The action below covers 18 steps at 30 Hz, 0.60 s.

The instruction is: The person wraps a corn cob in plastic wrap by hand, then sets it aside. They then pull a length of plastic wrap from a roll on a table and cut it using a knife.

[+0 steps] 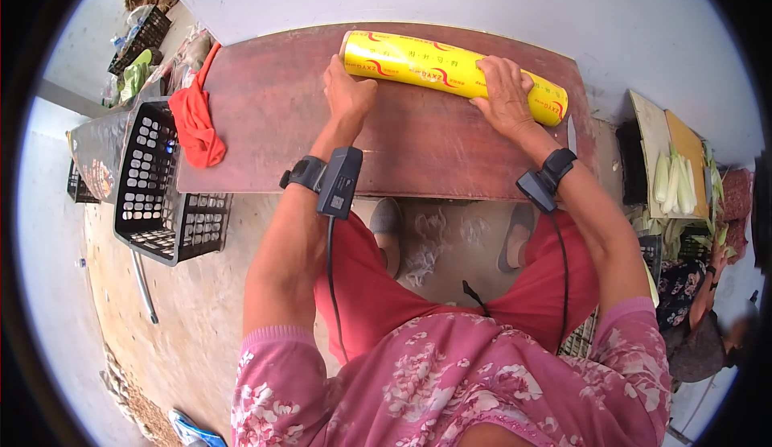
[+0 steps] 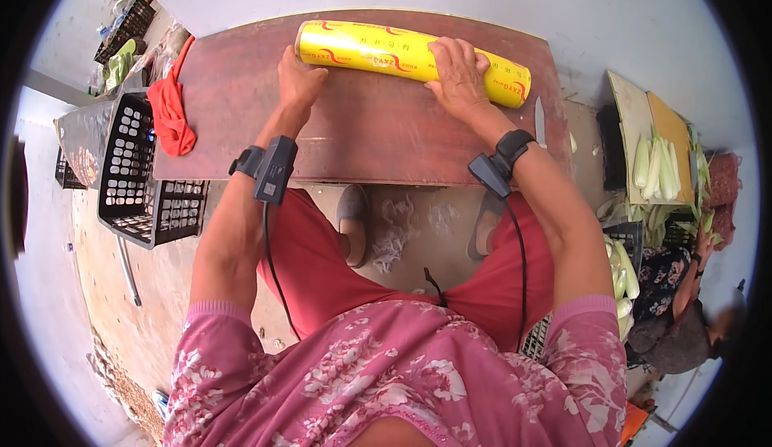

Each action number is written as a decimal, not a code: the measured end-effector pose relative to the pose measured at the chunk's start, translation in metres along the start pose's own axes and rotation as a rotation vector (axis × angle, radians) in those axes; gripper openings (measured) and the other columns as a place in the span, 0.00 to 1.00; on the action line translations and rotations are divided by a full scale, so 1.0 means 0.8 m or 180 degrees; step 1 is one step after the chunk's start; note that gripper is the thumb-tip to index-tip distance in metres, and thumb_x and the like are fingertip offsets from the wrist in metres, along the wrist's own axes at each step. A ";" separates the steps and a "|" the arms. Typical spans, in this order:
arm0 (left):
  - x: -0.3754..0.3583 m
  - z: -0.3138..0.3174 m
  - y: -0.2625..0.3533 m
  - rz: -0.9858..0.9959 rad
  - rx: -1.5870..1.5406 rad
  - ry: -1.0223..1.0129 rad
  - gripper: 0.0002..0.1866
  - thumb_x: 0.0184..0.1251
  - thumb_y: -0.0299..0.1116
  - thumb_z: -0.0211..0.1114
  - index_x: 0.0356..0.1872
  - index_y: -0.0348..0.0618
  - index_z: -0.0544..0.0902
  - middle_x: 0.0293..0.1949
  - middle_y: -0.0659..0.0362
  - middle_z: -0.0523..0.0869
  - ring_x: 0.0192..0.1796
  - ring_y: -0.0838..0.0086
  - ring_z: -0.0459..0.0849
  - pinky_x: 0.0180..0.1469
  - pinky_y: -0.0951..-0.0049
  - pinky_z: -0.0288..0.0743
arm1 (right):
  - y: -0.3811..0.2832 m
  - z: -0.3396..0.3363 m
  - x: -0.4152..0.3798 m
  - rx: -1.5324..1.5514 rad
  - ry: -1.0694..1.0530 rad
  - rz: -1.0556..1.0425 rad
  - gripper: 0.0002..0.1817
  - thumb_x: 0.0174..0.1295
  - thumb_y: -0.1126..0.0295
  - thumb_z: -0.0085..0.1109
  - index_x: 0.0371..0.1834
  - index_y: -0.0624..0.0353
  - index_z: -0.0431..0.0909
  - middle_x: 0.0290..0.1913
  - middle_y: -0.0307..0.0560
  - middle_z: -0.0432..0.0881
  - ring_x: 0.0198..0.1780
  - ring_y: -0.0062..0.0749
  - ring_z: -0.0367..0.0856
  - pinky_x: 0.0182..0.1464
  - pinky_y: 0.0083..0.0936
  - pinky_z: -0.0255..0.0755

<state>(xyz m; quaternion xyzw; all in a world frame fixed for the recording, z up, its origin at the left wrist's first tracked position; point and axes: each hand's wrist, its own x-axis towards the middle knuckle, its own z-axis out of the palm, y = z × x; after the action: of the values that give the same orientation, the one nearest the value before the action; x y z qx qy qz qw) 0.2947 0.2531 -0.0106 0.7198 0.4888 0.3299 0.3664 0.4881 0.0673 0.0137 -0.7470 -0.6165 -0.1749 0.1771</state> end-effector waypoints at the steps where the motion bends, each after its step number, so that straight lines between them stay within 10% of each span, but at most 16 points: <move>1: 0.005 -0.004 0.000 -0.0052 -0.0190 -0.0253 0.29 0.45 0.22 0.62 0.54 0.33 0.68 0.56 0.43 0.70 0.60 0.53 0.69 0.61 0.62 0.64 | -0.001 0.000 -0.005 -0.0053 -0.0056 -0.0046 0.37 0.41 0.68 0.70 0.58 0.51 0.64 0.58 0.41 0.64 0.62 0.39 0.58 0.58 0.43 0.48; 18: -0.004 -0.029 0.011 -0.0154 -0.0581 -0.0446 0.32 0.50 0.19 0.65 0.60 0.30 0.66 0.50 0.50 0.79 0.51 0.70 0.78 0.52 0.75 0.71 | -0.071 0.028 0.036 -0.0010 0.0166 -0.0508 0.28 0.41 0.67 0.70 0.47 0.51 0.67 0.60 0.48 0.62 0.62 0.44 0.59 0.54 0.46 0.51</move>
<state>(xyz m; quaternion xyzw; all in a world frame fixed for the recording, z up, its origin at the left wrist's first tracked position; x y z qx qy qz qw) 0.2788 0.2527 0.0082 0.6927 0.4470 0.3130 0.4715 0.4386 0.1126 0.0108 -0.6910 -0.6689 -0.2088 0.1774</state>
